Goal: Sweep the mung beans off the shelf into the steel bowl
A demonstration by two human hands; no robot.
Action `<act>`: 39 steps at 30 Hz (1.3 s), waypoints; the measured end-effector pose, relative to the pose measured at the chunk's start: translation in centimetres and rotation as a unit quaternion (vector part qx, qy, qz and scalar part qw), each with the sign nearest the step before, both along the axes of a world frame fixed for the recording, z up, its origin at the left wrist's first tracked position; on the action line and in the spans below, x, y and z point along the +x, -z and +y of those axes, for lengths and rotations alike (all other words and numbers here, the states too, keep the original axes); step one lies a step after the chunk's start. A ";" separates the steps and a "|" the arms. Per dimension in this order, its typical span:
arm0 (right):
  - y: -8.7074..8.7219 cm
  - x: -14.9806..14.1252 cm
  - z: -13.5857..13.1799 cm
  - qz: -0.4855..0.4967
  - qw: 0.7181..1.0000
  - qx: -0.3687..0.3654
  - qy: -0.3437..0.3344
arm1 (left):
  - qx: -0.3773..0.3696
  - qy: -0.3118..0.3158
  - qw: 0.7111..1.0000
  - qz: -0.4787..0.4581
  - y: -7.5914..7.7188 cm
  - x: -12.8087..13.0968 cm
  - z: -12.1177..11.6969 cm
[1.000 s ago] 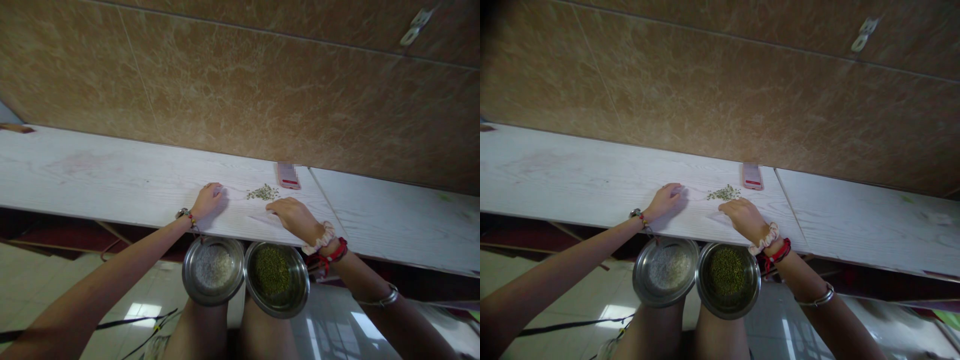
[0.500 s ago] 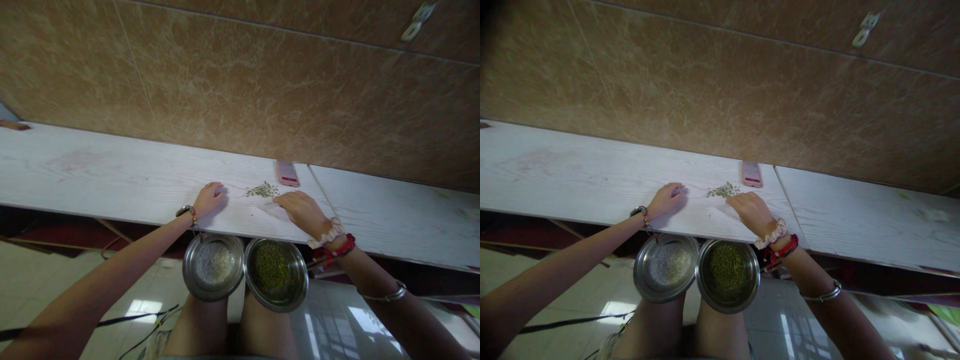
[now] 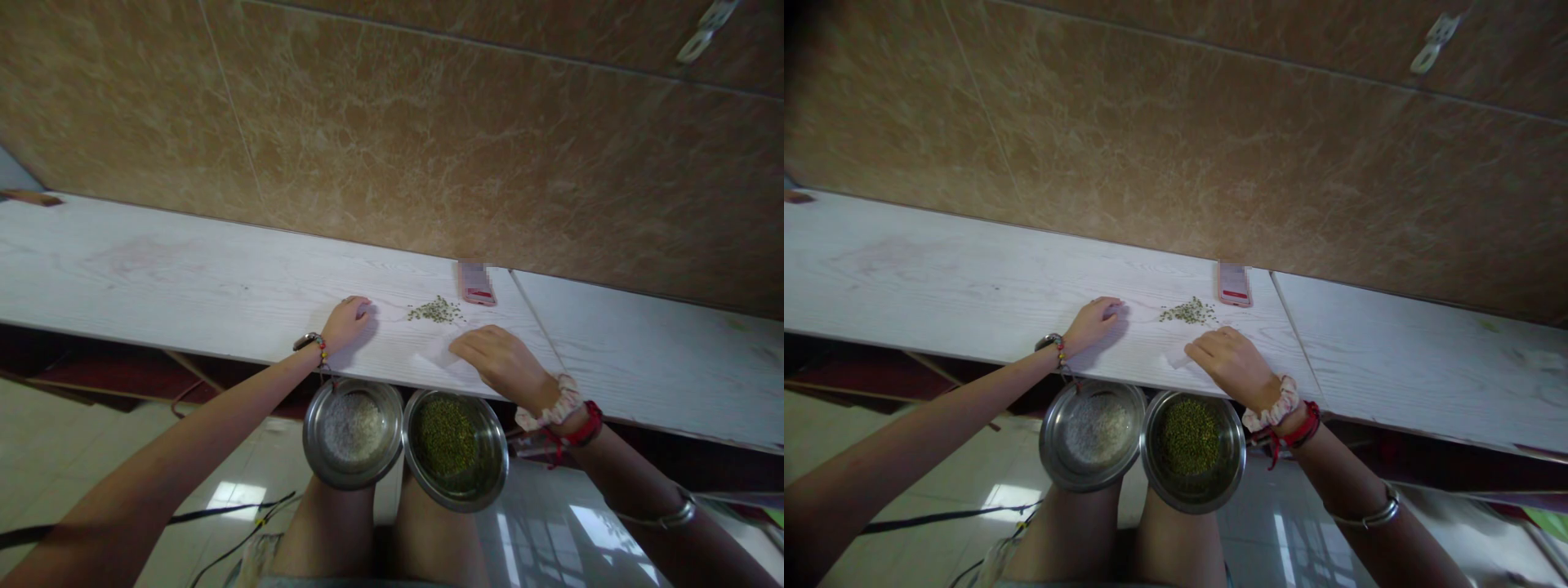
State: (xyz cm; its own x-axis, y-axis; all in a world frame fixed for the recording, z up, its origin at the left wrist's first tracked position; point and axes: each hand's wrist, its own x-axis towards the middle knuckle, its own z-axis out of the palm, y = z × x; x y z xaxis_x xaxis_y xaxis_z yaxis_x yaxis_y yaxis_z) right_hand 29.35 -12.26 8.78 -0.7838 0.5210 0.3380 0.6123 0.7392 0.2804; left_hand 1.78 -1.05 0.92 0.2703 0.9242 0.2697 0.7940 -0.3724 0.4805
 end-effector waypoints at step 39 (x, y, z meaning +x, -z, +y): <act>1.3 -2.4 3.9 0.024 0.989 -0.020 0.145 | -0.007 -0.004 1.000 0.007 -0.2 0.1 -0.2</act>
State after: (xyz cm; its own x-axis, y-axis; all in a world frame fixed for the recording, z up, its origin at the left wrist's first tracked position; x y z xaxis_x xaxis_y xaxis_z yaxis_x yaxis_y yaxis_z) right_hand 26.93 -8.38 7.50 -0.5832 0.7351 0.3456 0.8119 0.5407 0.2202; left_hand 1.89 -1.27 1.11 0.2665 0.9299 0.2535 0.8034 -0.3596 0.4746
